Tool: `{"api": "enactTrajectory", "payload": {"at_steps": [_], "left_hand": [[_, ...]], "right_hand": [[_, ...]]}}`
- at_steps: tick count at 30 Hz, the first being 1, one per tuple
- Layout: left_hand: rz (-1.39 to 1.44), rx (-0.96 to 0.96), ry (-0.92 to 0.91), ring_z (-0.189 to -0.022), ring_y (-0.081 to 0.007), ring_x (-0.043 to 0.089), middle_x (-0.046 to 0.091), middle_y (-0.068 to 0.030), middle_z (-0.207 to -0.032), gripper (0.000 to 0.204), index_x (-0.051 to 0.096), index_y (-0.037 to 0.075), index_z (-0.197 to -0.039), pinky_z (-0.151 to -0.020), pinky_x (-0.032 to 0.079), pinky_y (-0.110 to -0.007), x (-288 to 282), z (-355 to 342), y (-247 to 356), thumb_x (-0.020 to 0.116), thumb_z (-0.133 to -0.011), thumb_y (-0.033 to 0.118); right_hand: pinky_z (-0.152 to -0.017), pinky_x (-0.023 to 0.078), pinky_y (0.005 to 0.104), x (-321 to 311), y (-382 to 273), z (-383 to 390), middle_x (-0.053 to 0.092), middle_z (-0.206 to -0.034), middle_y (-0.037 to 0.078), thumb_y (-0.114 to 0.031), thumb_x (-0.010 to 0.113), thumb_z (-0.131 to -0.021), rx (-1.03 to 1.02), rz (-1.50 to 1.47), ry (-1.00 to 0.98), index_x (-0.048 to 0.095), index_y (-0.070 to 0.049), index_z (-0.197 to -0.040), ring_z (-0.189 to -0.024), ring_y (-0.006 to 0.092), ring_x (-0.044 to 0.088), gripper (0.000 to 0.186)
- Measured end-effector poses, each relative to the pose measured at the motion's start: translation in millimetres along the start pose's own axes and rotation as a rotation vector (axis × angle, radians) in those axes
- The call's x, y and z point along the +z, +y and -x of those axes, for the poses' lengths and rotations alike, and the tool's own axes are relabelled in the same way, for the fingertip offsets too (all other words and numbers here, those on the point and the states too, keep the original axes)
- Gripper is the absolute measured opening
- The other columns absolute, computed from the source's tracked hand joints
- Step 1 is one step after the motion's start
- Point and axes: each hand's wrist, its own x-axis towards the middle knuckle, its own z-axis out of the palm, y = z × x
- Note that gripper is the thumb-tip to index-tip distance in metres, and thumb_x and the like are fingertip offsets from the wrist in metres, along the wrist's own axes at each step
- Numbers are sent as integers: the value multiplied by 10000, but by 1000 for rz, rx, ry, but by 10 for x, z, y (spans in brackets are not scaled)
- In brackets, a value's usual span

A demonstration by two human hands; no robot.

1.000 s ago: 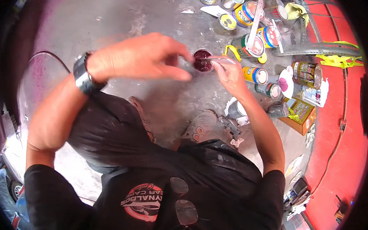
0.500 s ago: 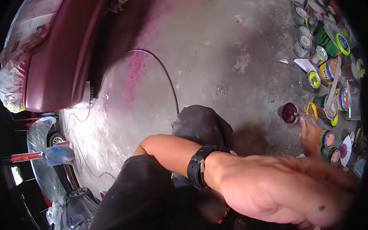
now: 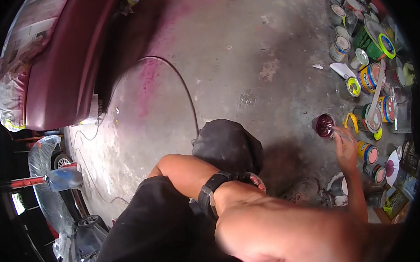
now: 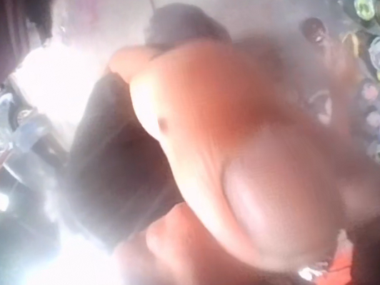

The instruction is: The person prepares paint for a spray gun by stirring the mixture with a stick, wiping the stick with a cloth, and then pouring the paint from a cup into the canister of the spray gun through a paper filter.

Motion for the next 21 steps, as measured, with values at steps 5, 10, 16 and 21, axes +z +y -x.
{"api": "enactTrajectory", "payload": {"at_steps": [5,10,16,21], "left_hand": [[5,-24,10,-919,-220,567,575,-108,-1035,113,606,3,-1027,-793,468,-342,31,4,11,613,-932,63],[7,-22,2,-938,-241,566,574,-120,-1048,125,604,6,-1034,-806,465,-356,46,3,15,613,-929,73],[46,-46,-9,-960,-266,566,573,-133,-1064,140,602,9,-1043,-821,462,-373,51,11,83,613,-925,84],[53,-81,-29,-978,-287,565,571,-145,-1078,152,600,11,-1050,-834,460,-387,-7,1,159,613,-923,94]], "right_hand": [[-1026,434,415,32,62,20,704,-1077,189,-58,563,-967,-114,166,-7,690,67,-1030,-1012,322,662,189],[-1027,438,421,21,58,53,705,-1073,190,-57,561,-969,35,-73,0,692,63,-1010,-1021,343,665,183],[-863,516,373,-19,68,22,715,-1023,198,-40,572,-965,-83,200,41,690,72,-1013,-956,321,677,169],[-849,519,384,5,31,53,712,-1024,213,-93,599,-969,64,-65,50,693,58,-1020,-964,348,675,185]]}}
